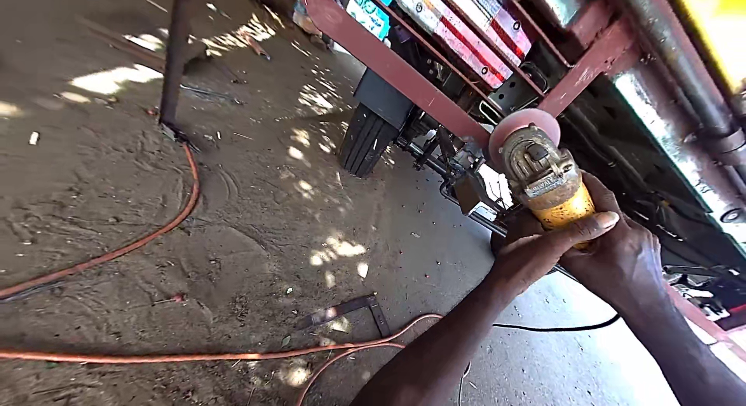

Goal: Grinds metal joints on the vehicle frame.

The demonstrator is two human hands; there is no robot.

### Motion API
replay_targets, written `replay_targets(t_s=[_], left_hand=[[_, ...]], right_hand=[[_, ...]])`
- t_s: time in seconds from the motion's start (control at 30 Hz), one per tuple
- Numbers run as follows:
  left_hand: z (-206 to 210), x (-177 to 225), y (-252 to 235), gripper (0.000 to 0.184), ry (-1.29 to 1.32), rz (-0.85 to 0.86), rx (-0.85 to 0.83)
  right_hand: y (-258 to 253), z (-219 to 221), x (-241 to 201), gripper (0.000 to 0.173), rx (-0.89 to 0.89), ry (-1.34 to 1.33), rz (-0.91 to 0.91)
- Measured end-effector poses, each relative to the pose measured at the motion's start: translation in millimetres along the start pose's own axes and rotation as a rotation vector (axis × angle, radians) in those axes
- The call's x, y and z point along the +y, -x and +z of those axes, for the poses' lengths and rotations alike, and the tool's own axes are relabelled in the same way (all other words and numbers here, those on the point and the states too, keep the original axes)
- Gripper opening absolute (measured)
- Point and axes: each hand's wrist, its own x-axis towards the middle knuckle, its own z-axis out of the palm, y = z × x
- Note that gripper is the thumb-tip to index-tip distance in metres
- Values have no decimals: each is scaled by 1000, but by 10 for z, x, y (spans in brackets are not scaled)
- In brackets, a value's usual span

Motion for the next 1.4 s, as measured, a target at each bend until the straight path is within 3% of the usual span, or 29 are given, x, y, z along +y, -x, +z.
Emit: replay_targets(t_s=[0.33, 0.47, 0.67, 0.87, 1.4], left_hand=[[-169, -115, -36, 48, 57, 74, 74], [-165, -135, -92, 43, 73, 59, 33], [-220, -224, -193, 52, 62, 82, 100], [-190, -220, -152, 45, 118, 70, 27], [-208, -152, -186, 54, 63, 44, 37]], right_hand=[[-177, 119, -111, 92, -51, 60, -113], [-113, 125, -106, 89, -37, 19, -46], [-194, 170, -130, 88, -47, 34, -109], [-91, 199, -77, 87, -39, -33, -55], [-149, 136, -121, 92, -44, -4, -45]])
